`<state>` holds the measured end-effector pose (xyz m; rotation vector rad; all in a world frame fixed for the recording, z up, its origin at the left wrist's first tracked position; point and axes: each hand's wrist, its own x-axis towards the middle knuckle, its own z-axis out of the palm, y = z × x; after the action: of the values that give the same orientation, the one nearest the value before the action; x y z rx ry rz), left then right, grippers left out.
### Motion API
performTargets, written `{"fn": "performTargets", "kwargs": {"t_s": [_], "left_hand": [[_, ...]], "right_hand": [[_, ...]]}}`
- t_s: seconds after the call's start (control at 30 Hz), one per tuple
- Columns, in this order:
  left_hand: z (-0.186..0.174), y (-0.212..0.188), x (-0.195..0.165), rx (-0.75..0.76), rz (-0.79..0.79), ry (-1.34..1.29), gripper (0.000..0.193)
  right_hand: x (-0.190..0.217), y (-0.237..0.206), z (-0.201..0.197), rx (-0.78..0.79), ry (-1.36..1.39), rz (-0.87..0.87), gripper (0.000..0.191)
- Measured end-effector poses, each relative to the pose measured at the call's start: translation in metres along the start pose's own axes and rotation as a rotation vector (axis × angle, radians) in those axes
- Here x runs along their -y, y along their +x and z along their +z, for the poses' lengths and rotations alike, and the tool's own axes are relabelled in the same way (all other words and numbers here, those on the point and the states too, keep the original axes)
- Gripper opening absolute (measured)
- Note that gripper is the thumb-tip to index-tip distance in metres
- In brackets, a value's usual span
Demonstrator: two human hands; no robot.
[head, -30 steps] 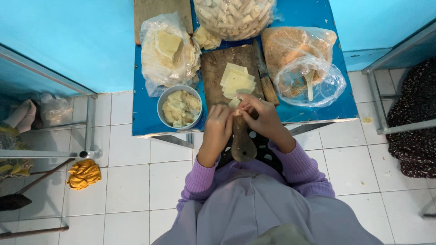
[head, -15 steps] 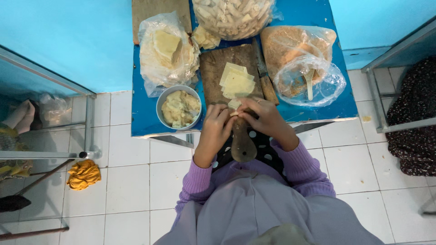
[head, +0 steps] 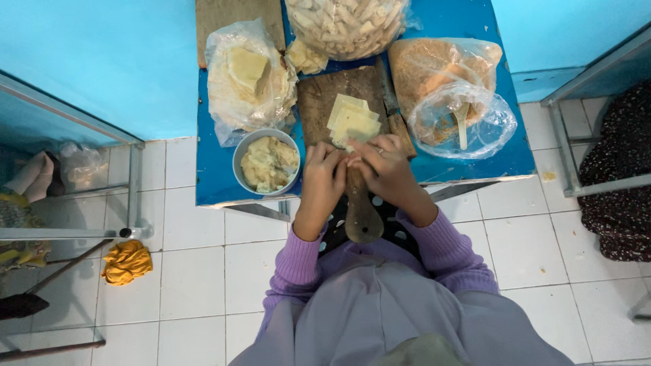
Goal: The person sits on the floor at a low table and assembles small stuffed pastries. They fold flat dough sheets by hand, place filling from a bowl onto the dough, sprinkle seasoning powder over the pieces using a spoon, stack the finished pieces on a cutting board, and finally handle a large plastic bag of puffed snack pieces.
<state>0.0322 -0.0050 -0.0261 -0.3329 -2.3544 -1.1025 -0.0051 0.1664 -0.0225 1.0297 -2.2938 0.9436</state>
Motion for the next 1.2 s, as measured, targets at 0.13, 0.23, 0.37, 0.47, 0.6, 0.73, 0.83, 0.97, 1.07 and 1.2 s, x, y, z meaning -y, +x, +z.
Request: {"fn": "performTargets", "kwargs": {"t_s": [0.13, 0.23, 0.37, 0.47, 0.6, 0.73, 0.83, 0.97, 1.07, 1.2], "left_hand": [[-0.001, 0.001, 0.002, 0.018, -0.019, -0.01, 0.009], [-0.004, -0.002, 0.001, 0.025, -0.005, 0.007, 0.01], [-0.003, -0.003, -0.003, -0.02, 0.007, 0.04, 0.012], [0.002, 0.002, -0.002, -0.042, -0.001, 0.107, 0.011], [0.006, 0.004, 0.003, -0.065, 0.001, 0.13, 0.012], [0.008, 0.005, 0.003, -0.135, -0.021, 0.074, 0.022], [0.004, 0.004, -0.002, -0.168, -0.01, -0.01, 0.024], [-0.002, 0.002, -0.012, -0.161, -0.032, -0.117, 0.033], [-0.003, 0.002, -0.019, -0.137, -0.043, -0.203, 0.041], [0.0, 0.001, -0.025, -0.129, -0.054, -0.223, 0.045]], "right_hand": [[-0.002, -0.003, 0.003, 0.014, -0.032, -0.022, 0.052], [-0.004, -0.004, 0.007, -0.018, -0.113, -0.009, 0.05], [-0.004, -0.006, 0.013, -0.096, -0.152, 0.001, 0.046], [0.0, -0.008, 0.016, -0.134, -0.173, -0.005, 0.046], [0.002, -0.005, 0.015, -0.062, -0.189, -0.023, 0.049], [-0.003, 0.006, 0.013, -0.031, -0.123, -0.046, 0.053], [-0.011, 0.012, 0.015, -0.045, 0.006, 0.019, 0.049], [-0.018, 0.002, 0.018, -0.147, 0.45, 0.319, 0.038], [-0.024, -0.01, 0.015, -0.127, 0.896, 0.516, 0.058], [-0.024, -0.018, 0.004, -0.027, 1.194, 0.592, 0.059]]}}
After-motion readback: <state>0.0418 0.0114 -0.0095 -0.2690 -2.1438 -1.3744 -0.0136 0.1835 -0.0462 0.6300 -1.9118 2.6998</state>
